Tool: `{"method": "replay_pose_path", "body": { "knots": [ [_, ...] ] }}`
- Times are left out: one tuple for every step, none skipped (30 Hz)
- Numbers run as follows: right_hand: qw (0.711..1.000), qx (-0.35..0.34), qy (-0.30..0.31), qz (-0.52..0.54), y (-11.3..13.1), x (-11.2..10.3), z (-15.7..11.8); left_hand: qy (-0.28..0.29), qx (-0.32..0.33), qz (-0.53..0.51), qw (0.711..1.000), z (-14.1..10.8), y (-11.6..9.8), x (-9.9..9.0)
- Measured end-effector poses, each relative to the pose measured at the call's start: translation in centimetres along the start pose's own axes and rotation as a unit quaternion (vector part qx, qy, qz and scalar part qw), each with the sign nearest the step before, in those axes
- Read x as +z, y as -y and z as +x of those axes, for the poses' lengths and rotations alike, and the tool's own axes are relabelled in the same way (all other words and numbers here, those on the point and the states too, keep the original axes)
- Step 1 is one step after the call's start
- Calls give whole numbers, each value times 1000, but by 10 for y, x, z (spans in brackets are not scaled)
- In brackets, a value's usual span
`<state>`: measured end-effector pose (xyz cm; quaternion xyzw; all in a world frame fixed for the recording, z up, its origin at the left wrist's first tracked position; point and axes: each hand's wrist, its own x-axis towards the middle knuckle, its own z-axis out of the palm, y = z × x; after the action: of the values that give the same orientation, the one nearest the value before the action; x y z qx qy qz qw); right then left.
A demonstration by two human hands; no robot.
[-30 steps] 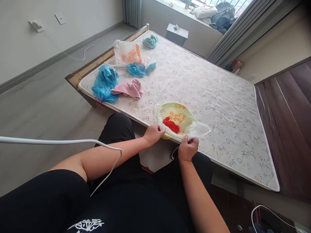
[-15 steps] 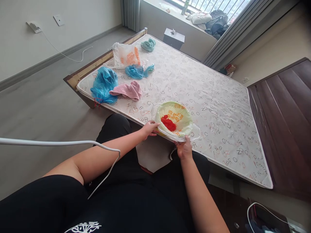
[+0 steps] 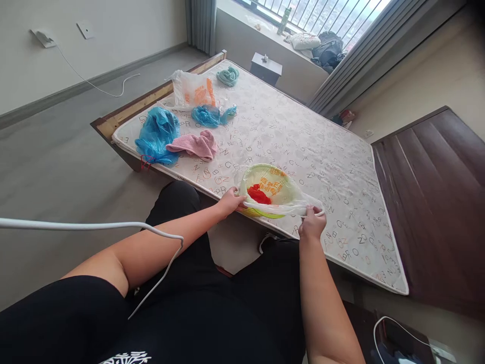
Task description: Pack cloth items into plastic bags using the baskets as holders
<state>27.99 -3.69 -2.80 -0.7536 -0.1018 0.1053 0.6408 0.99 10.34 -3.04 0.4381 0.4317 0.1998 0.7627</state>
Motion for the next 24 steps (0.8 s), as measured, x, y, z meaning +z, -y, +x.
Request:
{"method": "replay_pose_path", "body": {
  "knots": [
    [997, -64, -15, -49, 1, -2, 2, -6, 3, 0, 1000, 0, -1, 0],
    [990, -107, -11, -93, 3, -4, 4, -10, 4, 3, 1000, 0, -1, 0],
    [985, -126, 2, -122, 6, -6, 7, -14, 4, 7, 1000, 0, -1, 0],
    [983, -123, 13, -133, 10, -8, 12, -17, 3, 10, 1000, 1, 0, 0],
    [985, -112, 14, -131, 14, -9, 17, -18, 0, 11, 1000, 1, 1, 0],
    [987, -104, 1, -125, 21, -11, 25, -18, -3, 11, 1000, 2, 2, 1],
    [987, -103, -21, -125, 28, -11, 33, -16, -7, 9, 1000, 2, 3, 1],
    [984, -109, -40, -136, 36, -10, 43, -12, -11, 4, 1000, 3, 4, 1],
    [978, -120, -45, -162, 44, -8, 54, -6, -16, -2, 1000, 3, 5, 2],
    [971, -126, -26, -200, 52, -5, 65, 0, -19, -9, 1000, 4, 6, 2],
    [962, -121, 19, -244, 58, 1, 75, 6, -21, -12, 1000, 4, 6, 3],
    [949, -99, 84, -289, 64, 8, 85, 9, -22, -14, 1000, 4, 6, 3],
    [928, -60, 152, -334, 67, 16, 93, 9, -24, -13, 1000, 5, 6, 4],
    [901, -12, 209, -379, 69, 25, 99, 6, -24, -10, 1000, 5, 6, 4],
    [873, 36, 253, -416, 70, 34, 104, 1, -23, -8, 1000, 5, 7, 4],
    [849, 74, 281, -441, 69, 43, 106, -4, -22, -8, 1000, 5, 7, 4],
    [832, 100, 299, -457, 67, 52, 107, -10, -19, -9, 1000, 6, 8, 4],
    [822, 112, 309, -465, 64, 60, 107, -15, -14, -12, 1000, 7, 9, 4],
    [820, 117, 320, -461, 61, 68, 105, -20, -7, -16, 1000, 8, 10, 3],
    [819, 127, 342, -443, 58, 74, 103, -25, 2, -20, 999, 9, 11, 3],
    [818, 145, 376, -411, 55, 79, 100, -31, 10, -24, 999, 11, 13, 2],
    [815, 169, 416, -366, 53, 84, 98, -37, 17, -29, 999, 14, 14, 0],
    [808, 197, 457, -314, 51, 87, 95, -45, 24, -36, 998, 16, 15, -1],
    [799, 224, 492, -263, 49, 90, 94, -53, 27, -44, 997, 18, 16, -3]
  ]
}}
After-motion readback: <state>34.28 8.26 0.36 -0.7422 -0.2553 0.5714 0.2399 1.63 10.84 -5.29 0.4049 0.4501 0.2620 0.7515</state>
